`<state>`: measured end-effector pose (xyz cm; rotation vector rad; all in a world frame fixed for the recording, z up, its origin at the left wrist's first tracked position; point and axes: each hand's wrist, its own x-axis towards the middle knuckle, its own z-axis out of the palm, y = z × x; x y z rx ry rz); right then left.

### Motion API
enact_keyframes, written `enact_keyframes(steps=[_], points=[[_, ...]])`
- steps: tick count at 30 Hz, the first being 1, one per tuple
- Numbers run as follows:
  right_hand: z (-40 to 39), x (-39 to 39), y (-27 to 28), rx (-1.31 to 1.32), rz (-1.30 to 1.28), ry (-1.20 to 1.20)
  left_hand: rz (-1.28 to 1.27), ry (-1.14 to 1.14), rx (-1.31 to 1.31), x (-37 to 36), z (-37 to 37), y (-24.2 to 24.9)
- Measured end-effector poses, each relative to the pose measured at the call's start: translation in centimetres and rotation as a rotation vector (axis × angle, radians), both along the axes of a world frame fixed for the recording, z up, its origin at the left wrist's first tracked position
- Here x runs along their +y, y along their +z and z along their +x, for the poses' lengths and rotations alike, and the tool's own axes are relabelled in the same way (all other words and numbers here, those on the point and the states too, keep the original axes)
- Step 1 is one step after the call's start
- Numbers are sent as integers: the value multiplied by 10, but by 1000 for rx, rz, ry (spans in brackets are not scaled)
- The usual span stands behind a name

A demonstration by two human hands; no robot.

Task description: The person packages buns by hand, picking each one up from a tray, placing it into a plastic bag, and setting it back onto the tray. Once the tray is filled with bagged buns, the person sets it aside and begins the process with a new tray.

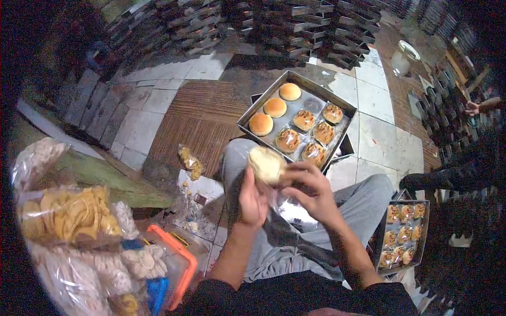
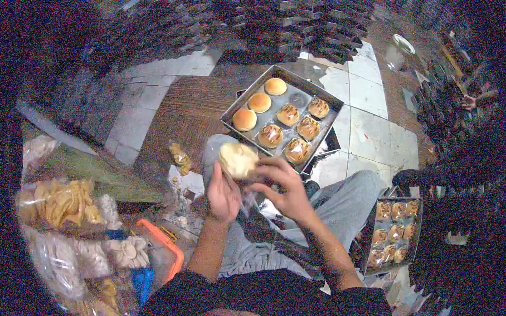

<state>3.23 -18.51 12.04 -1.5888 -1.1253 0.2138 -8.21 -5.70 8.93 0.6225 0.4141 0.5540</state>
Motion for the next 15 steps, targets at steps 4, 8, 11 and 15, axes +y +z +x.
enact_keyframes(steps=[4, 8, 11, 15], points=[[-6, 15, -35, 166, 102, -47, 265, -346, 590, 24, -75, -1], [-7, 41, -35, 229, 133, -85, 1404, 74, 902, 34, -53, 39], [-4, 51, -18, 108, 85, -80, 1578, 323, 532, 53, -37, 33], [-14, 39, 24, -337, 262, -164, 1363, 346, 269, 63, -45, 22]])
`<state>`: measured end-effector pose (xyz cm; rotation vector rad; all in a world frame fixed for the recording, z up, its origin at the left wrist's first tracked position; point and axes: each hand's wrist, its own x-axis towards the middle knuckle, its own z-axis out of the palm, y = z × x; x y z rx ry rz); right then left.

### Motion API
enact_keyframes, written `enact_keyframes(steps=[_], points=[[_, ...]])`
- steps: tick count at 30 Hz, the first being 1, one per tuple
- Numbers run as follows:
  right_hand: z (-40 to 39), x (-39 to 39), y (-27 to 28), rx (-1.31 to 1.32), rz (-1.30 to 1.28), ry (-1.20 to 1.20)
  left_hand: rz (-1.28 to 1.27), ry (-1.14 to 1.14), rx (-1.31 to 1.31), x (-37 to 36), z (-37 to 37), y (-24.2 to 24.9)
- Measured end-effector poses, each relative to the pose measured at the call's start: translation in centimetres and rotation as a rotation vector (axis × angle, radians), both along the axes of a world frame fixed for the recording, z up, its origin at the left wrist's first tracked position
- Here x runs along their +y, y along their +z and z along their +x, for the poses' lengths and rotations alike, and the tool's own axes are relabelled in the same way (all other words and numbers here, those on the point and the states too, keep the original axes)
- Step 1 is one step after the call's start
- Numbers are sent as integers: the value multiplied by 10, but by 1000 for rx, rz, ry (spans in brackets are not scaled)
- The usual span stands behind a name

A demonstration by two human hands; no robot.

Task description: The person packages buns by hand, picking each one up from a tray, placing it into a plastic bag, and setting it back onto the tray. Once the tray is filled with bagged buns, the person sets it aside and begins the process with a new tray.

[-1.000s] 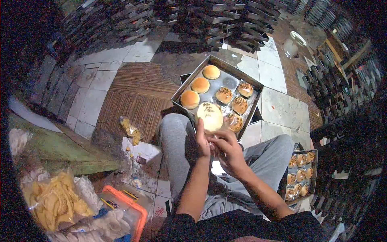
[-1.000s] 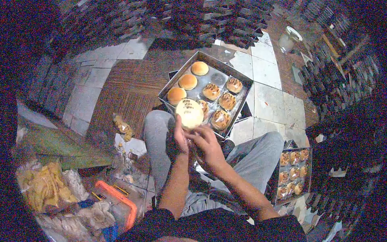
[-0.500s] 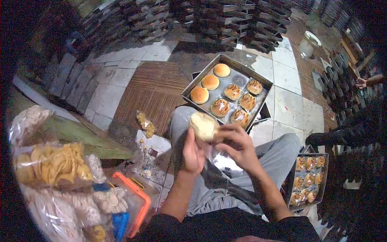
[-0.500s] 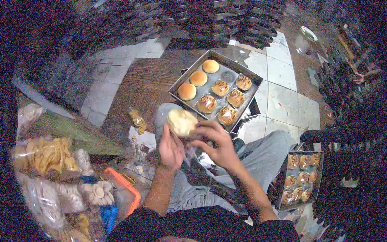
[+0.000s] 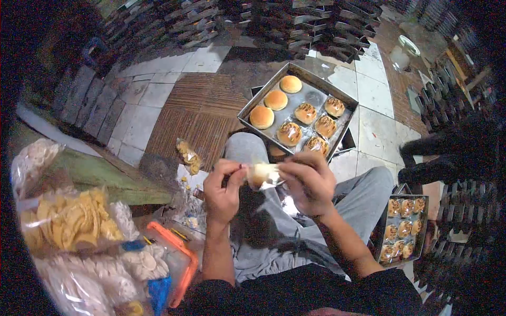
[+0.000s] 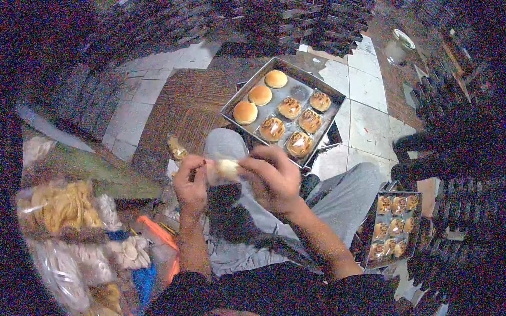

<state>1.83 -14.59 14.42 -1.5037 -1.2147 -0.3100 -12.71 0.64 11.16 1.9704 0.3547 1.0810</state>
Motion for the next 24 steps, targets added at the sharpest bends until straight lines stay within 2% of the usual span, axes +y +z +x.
enact_keyframes(steps=[2, 3, 4, 6, 7, 8, 10, 11, 12, 14, 15, 16, 18, 19, 20, 21, 22, 24], points=[[14, -1, -42, 285, -91, -3, -523, 38, 156, -9, -11, 3], [21, -5, -61, 1089, -83, 210, -548, 26, 3, -10, -5, -11], [27, -4, -65, 872, -96, 186, -551, 18, 3, -8, -8, -17], [22, -12, -51, 1053, -203, 156, -507, -28, -14, -3, -11, -26], [25, -7, -44, 1039, -152, 143, -317, 66, 20, 1, -5, -22], [33, -4, -41, 1121, -144, 144, -328, 65, 25, 4, 2, -16], [45, 21, -23, 1036, -173, 152, -209, 28, 12, 11, 25, 10], [49, 31, -27, 1043, -270, 138, -202, 9, 86, 16, 37, 6], [56, 44, -38, 1066, -328, 198, -60, 87, 131, 20, 46, 4], [70, 54, -71, 1329, -111, 327, -95, 222, 166, 23, 35, 18], [66, 47, -75, 1215, -245, 240, 14, 261, 244, 22, 23, 19], [56, 39, -86, 1224, -215, 332, 24, 277, 246, 19, 14, 17], [23, 31, -114, 1566, -209, 330, -293, 256, 366, 4, -10, 0], [10, 25, -134, 1662, -203, 419, -558, 194, 435, 4, -28, -31], [-1, 20, -152, 1755, -198, 509, -552, 205, 438, -9, -35, -32], [-13, 22, -160, 1870, -131, 431, -730, 237, 443, -22, -38, -33], [-20, 26, -159, 1852, -152, 382, -908, 263, 449, -33, -37, -30], [-19, 24, -154, 1621, -368, 300, -976, 230, 397, -59, -32, -29]])
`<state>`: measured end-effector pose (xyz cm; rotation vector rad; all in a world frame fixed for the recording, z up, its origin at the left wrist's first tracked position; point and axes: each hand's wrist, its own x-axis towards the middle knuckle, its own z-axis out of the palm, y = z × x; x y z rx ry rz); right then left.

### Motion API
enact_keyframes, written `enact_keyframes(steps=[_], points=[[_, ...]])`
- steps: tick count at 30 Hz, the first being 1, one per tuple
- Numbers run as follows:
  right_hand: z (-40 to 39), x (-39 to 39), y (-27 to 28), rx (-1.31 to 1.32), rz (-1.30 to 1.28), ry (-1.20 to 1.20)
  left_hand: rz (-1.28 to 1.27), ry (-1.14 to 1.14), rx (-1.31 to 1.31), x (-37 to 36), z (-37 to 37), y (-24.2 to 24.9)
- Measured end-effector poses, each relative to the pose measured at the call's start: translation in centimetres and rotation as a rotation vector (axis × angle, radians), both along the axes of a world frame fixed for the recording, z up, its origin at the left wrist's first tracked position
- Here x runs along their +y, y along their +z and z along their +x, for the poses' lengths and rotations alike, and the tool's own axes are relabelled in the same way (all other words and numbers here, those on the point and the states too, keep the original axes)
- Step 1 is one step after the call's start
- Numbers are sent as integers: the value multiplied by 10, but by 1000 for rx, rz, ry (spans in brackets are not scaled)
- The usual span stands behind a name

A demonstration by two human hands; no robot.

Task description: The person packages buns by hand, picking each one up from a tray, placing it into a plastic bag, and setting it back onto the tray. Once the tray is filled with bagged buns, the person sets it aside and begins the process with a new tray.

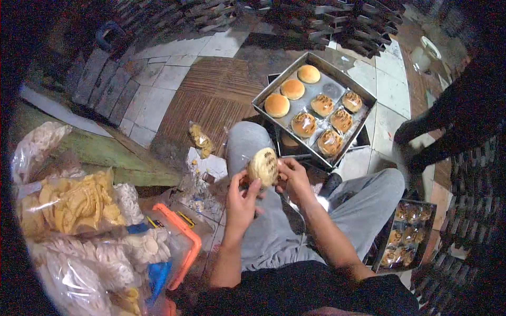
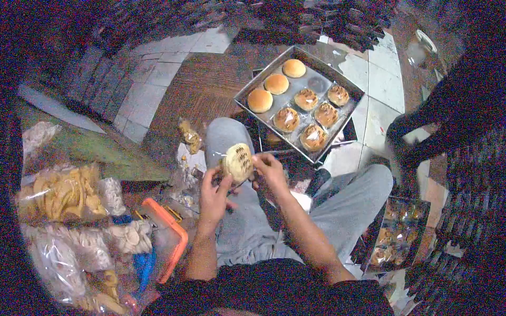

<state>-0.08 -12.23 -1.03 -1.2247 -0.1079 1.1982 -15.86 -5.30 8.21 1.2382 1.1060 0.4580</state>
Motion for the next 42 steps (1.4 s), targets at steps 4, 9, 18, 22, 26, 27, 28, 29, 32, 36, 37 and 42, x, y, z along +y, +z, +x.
enact_keyframes(steps=[4, 9, 18, 22, 26, 27, 28, 29, 32, 36, 37, 42], points=[[19, -20, 32, 349, 227, -159, 749, -270, 105, -6, 18, -22], [76, -16, 55, -131, -115, -4, 1185, -414, 295, 2, 31, -21], [173, -49, -13, -1108, -380, -112, 339, -536, 872, 82, -80, -64], [29, -107, -11, -1116, -574, 433, 678, -227, 504, 75, -91, -119], [-29, -135, -41, -1409, -481, 434, 1036, -87, 261, 56, -7, -51], [-27, -130, -31, -1505, -458, 394, 1005, -203, 214, 47, 7, -41], [-28, -129, -24, -1499, -455, 395, 972, -323, 169, 35, 19, -33], [-30, -129, -18, -1242, -489, 346, 781, -461, 44, 23, 34, -32], [-30, -130, -1, -816, -488, 264, 228, -827, -83, -15, 65, -79], [13, -146, -7, -1174, -261, 299, 940, -764, -71, -47, 70, -95], [32, -142, 16, -1174, -214, 229, 753, -895, -36, -41, 69, -92], [56, -137, 115, -1090, -209, 281, 937, -1121, 177, 5, 88, -59]])
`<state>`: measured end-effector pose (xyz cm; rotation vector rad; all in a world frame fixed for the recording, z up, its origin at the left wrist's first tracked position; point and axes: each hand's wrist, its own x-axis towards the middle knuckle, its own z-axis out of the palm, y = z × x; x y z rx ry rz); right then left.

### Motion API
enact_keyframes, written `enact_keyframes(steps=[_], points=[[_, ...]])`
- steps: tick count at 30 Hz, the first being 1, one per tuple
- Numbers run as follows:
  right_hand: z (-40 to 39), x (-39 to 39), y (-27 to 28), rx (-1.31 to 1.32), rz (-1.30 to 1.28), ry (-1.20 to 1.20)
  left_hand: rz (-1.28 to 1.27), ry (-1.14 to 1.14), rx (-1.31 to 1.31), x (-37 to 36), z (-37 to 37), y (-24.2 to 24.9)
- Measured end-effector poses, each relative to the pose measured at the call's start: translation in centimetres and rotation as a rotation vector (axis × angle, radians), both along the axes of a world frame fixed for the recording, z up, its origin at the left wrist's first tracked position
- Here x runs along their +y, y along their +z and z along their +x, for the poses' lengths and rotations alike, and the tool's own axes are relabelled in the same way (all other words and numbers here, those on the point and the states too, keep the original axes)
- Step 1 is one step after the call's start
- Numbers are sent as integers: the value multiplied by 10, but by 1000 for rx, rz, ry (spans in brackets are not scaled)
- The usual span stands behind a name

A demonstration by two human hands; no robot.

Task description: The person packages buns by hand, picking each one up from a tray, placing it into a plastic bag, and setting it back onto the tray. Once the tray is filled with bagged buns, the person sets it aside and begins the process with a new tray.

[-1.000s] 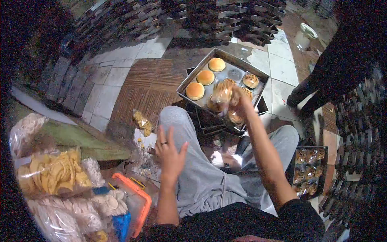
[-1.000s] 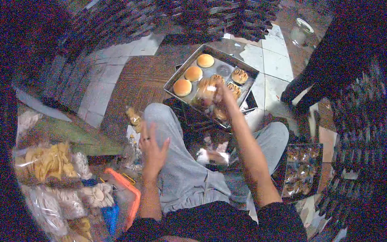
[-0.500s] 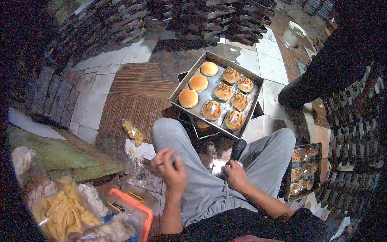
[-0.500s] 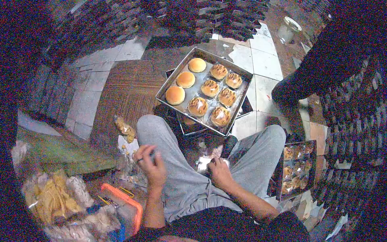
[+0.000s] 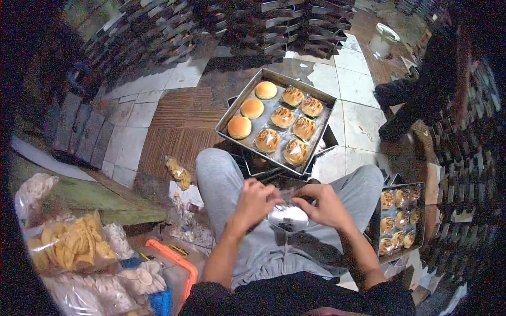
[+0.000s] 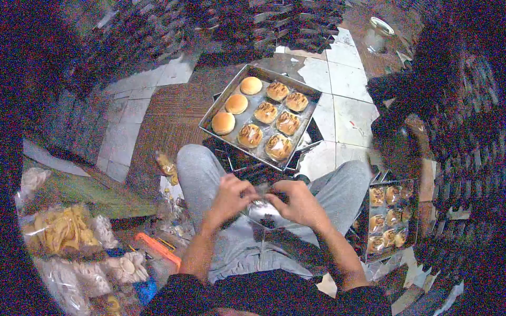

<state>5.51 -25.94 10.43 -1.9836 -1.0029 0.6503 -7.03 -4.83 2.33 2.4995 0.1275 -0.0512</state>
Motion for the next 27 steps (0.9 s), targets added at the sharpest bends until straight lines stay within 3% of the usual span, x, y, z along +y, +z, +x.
enact_keyframes(steps=[1, 3, 7, 8, 10, 12, 14, 15, 16, 19, 20, 22, 24, 25, 26, 27], points=[[-5, 3, 8, 18, 51, 54, 6, 0, 0, 2, 5, 15], [-10, 7, 3, 5, 187, 154, 80, -125, -260, 8, 15, 38], [-20, 17, -23, -29, 105, 153, 267, -197, -300, 11, 25, 44], [-16, 23, -28, -28, 104, 160, 267, -190, -298, 6, 25, 46], [-8, 40, -39, -280, 97, 229, 26, -252, -374, -7, 27, 77], [-6, 58, -51, -147, 118, 192, 30, -146, -437, -9, 35, 73], [-11, 86, -53, -116, 310, 75, -660, 465, -596, -6, 61, 46], [-25, 105, -49, -6, 392, 77, -1253, 578, -327, -1, 73, 14], [-35, 122, -54, -57, 367, -82, -1265, 591, -332, 15, 75, 15], [-23, 166, -29, -26, 383, 2, -1316, 951, -654, 82, 78, 17], [-2, 179, -47, -61, 358, 126, -1260, 1102, -790, 99, 78, 15], [45, 223, -98, -147, 106, -52, -1337, 1168, -926, 118, 75, 11], [112, 287, -152, -519, 32, -111, -1552, 1008, -723, 122, 68, 2], [152, 312, -188, -820, -108, -47, -1451, 987, -734, 120, 70, 5], [204, 338, -247, -943, -220, 70, -1406, 1008, -803, 120, 76, -5], [233, 358, -281, -856, -117, -47, -1493, 951, -787, 121, 75, -1]])
